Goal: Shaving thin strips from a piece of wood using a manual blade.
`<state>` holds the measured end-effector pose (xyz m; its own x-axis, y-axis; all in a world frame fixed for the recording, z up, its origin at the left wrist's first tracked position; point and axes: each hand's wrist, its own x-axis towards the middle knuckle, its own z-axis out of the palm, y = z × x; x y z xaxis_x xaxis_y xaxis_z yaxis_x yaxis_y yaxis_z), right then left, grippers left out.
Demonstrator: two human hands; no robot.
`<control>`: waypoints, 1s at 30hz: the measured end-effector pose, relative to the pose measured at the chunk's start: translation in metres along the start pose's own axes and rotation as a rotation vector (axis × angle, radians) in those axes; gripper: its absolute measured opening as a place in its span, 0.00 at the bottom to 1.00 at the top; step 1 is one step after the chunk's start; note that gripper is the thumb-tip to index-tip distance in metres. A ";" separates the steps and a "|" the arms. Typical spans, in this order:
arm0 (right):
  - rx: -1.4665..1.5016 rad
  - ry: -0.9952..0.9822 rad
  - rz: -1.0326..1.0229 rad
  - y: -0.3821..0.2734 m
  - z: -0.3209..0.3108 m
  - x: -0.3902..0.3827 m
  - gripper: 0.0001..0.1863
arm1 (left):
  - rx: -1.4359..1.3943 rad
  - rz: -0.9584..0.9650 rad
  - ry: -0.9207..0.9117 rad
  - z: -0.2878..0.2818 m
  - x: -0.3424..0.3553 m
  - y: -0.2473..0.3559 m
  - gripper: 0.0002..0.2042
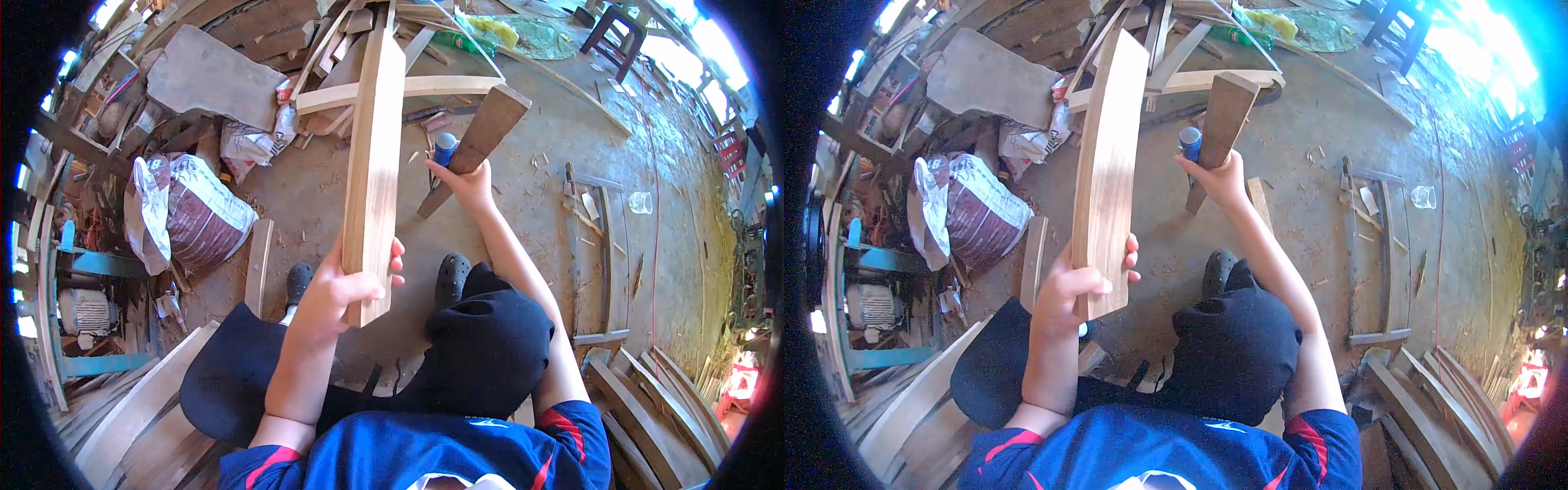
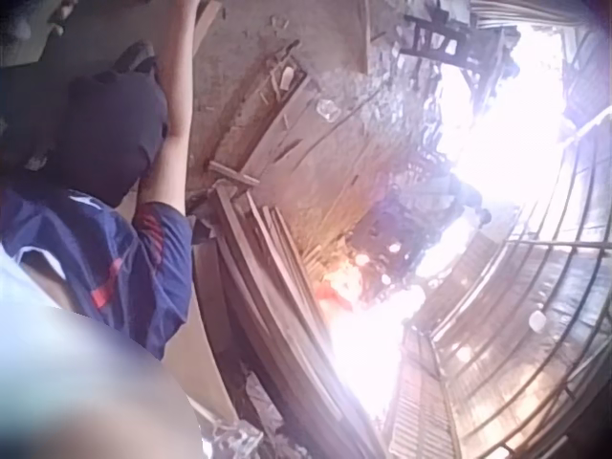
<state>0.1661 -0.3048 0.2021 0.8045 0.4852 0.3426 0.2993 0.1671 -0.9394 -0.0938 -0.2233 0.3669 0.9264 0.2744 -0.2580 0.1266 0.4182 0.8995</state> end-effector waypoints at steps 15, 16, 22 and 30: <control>-0.065 0.004 -0.001 -0.004 -0.010 -0.001 0.15 | 0.003 0.016 0.227 -0.050 0.054 -0.100 0.39; -0.048 0.005 0.012 -0.002 -0.010 -0.001 0.16 | 0.041 0.046 0.260 -0.057 0.070 -0.116 0.40; -0.028 0.020 -0.058 -0.002 -0.011 -0.005 0.17 | 0.974 0.230 0.641 -0.106 0.148 -0.249 0.48; -0.024 -0.025 0.007 -0.002 -0.007 -0.012 0.19 | 1.564 -0.276 0.605 -0.183 0.105 -0.343 0.53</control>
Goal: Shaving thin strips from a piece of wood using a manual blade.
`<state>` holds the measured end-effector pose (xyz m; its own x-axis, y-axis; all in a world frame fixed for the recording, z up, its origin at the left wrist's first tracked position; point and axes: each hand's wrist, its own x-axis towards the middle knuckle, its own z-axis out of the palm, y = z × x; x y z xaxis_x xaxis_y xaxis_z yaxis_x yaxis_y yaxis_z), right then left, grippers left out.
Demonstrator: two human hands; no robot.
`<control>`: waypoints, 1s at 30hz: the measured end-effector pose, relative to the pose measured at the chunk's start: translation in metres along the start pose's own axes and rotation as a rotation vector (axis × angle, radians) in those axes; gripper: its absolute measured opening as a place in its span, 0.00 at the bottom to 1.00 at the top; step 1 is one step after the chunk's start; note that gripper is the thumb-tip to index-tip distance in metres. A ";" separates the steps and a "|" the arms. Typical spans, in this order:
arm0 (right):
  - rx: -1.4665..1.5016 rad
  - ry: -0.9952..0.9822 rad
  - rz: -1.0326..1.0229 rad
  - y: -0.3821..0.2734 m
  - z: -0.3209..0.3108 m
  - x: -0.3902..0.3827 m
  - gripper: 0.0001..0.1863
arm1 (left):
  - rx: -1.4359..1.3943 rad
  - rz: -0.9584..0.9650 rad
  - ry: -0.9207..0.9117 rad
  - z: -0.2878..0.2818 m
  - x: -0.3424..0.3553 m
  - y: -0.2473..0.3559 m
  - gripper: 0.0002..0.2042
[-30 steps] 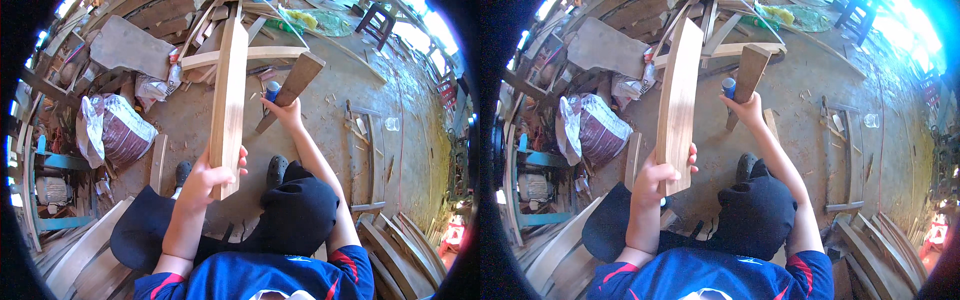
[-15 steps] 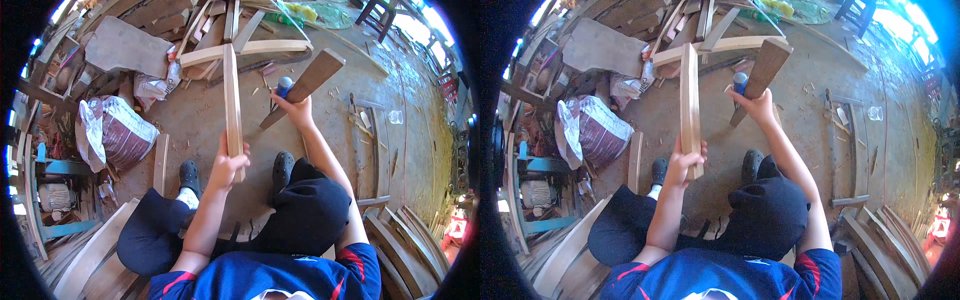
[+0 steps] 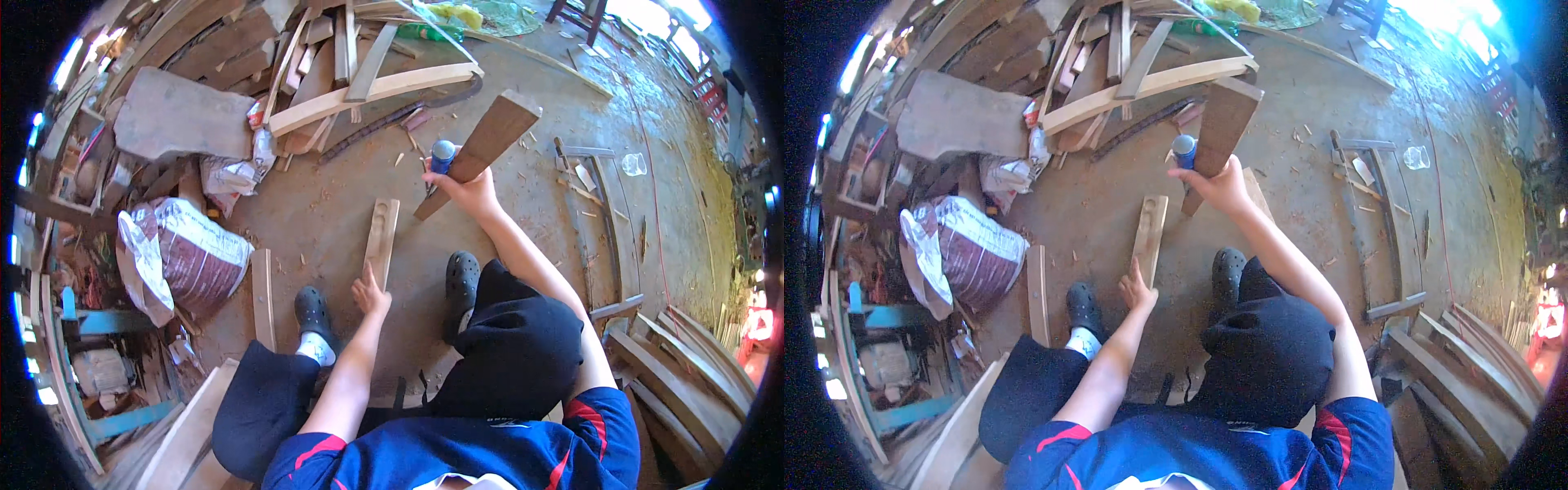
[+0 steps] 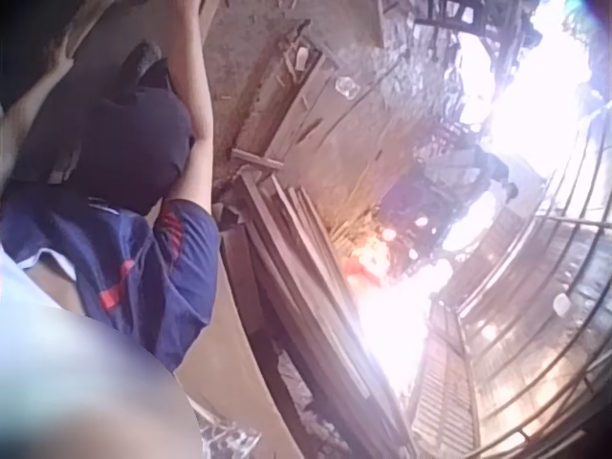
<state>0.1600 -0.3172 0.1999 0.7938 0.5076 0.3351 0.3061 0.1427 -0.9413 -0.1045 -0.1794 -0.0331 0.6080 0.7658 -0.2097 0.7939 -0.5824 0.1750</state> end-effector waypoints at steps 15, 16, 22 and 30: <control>0.019 0.104 -0.075 0.009 -0.015 -0.002 0.19 | -1.090 0.560 0.306 -0.322 0.040 0.077 0.18; 0.060 0.096 -0.066 0.009 -0.015 -0.001 0.18 | -0.988 0.738 0.347 -0.354 0.009 0.093 0.22; 0.189 0.070 -0.022 0.001 -0.003 -0.004 0.17 | -1.346 1.353 -0.199 -0.449 -0.129 0.136 0.21; 0.083 0.027 -0.048 0.004 0.002 -0.002 0.16 | -1.854 1.270 -0.402 -0.448 -0.176 0.171 0.26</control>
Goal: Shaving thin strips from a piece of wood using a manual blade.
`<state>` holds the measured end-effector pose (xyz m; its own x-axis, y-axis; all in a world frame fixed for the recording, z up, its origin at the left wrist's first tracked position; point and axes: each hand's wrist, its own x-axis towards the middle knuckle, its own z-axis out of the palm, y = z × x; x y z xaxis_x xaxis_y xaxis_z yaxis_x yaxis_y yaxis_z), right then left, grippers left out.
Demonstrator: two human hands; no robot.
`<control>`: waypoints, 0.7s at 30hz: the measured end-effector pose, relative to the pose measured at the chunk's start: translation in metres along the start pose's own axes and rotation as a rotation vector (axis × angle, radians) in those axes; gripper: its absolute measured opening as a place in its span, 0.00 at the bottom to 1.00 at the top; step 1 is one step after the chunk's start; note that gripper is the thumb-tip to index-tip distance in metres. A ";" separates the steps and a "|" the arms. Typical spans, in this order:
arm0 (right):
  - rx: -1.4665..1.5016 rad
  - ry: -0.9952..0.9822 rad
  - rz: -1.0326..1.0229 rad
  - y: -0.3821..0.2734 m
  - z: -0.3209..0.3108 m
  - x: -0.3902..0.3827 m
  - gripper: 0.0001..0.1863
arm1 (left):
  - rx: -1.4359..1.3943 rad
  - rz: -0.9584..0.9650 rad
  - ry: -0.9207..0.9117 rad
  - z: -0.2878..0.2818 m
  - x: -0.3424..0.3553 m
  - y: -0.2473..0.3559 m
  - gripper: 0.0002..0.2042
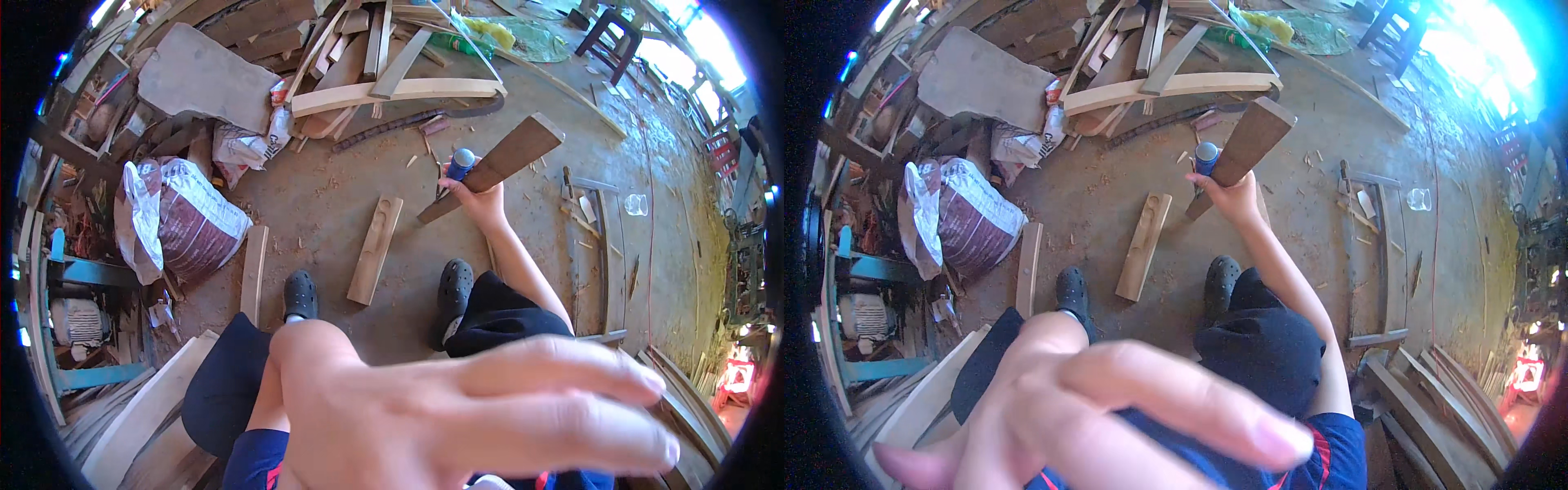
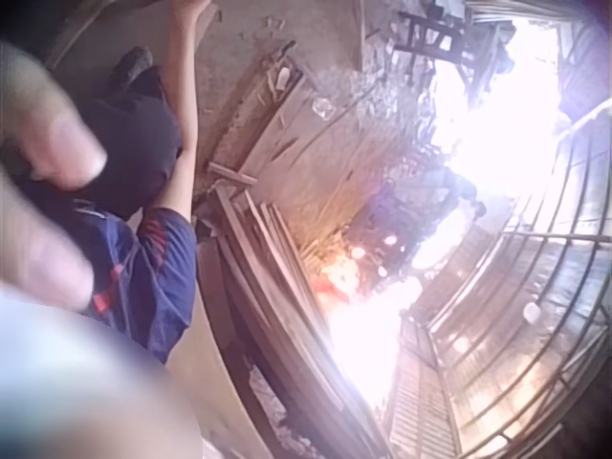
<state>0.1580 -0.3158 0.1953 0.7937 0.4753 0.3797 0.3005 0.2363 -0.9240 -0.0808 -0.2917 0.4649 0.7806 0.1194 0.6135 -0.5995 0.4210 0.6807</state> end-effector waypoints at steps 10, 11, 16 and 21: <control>-0.006 -0.036 0.041 0.003 -0.012 0.001 0.20 | 0.417 0.118 -0.453 -0.067 -0.012 0.005 0.16; 0.002 -0.030 0.034 0.004 -0.012 0.002 0.20 | 0.427 0.021 -0.548 -0.070 -0.011 0.005 0.16; -0.044 -0.011 0.020 0.008 -0.007 0.006 0.20 | -0.066 -0.123 -0.794 -0.049 -0.016 -0.009 0.15; -0.126 -0.041 -0.015 0.011 -0.008 0.001 0.21 | -0.664 -0.274 -0.582 -0.024 -0.047 -0.027 0.11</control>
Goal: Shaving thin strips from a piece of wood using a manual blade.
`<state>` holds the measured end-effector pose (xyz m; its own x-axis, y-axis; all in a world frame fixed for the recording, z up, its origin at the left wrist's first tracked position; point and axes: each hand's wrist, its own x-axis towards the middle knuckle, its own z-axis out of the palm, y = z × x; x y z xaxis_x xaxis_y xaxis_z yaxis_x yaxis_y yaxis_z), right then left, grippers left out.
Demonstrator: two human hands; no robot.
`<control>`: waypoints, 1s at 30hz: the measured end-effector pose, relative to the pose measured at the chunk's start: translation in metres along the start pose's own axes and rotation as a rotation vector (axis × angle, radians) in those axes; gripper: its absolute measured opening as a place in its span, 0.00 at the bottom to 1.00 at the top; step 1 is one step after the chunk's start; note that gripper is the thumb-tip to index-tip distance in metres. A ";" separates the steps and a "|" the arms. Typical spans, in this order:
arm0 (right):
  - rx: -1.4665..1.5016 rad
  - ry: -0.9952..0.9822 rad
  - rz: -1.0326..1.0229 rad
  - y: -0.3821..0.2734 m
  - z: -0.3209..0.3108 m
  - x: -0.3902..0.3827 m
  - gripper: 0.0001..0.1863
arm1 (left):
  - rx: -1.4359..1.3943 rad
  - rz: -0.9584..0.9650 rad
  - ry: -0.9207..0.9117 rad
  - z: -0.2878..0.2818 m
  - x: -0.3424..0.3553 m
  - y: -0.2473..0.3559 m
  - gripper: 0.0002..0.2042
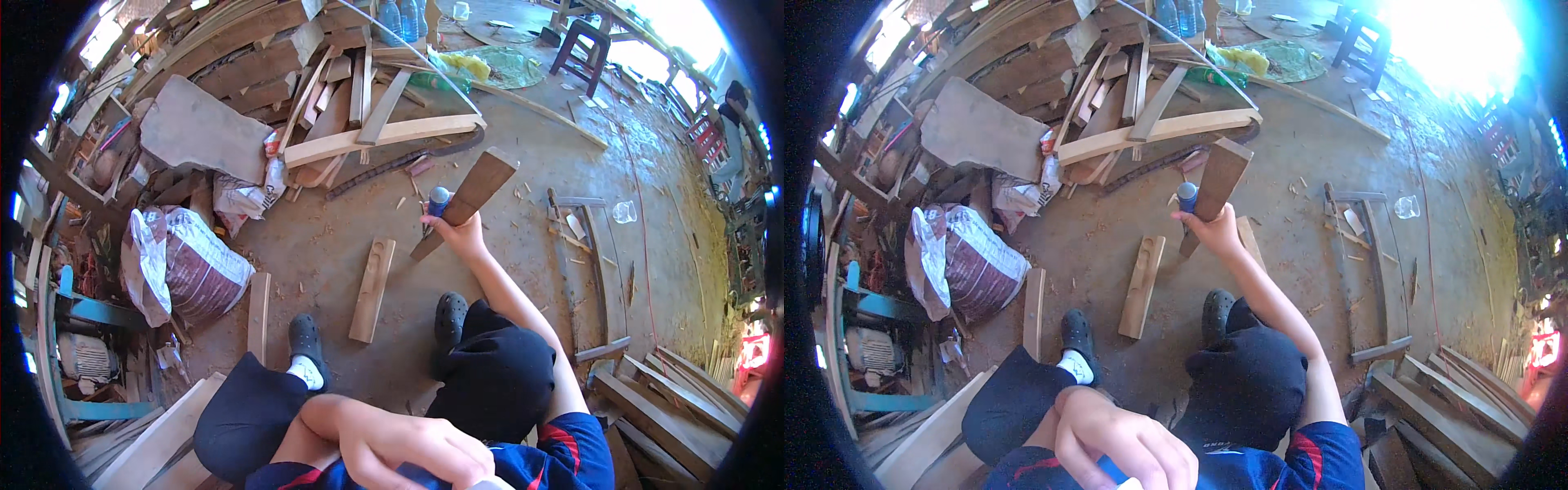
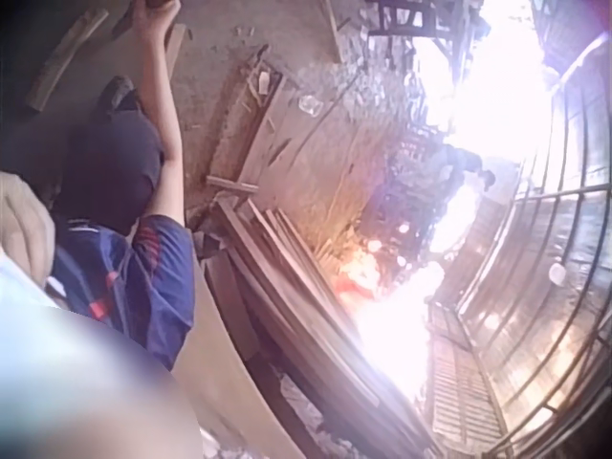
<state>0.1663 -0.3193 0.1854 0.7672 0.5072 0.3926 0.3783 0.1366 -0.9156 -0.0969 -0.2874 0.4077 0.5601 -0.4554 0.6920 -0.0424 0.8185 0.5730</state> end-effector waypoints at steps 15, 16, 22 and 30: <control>0.042 -0.012 0.080 -0.010 0.003 0.001 0.18 | 0.168 0.103 0.206 -0.010 0.000 -0.002 0.09; 0.046 -0.015 0.087 -0.011 0.003 0.000 0.18 | 0.193 0.111 0.188 -0.011 0.001 0.001 0.09; 0.059 -0.018 0.014 -0.011 0.005 0.000 0.18 | 0.358 -0.064 0.187 -0.020 -0.012 0.019 0.09; 0.066 0.028 0.067 -0.005 -0.001 0.001 0.18 | 1.127 -0.721 1.566 -0.232 -0.194 -0.063 0.25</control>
<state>0.1656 -0.3200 0.1901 0.8044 0.4929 0.3316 0.2913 0.1592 -0.9433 -0.0113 -0.1694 0.1354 0.7588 0.5946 -0.2657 0.4235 -0.1404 0.8950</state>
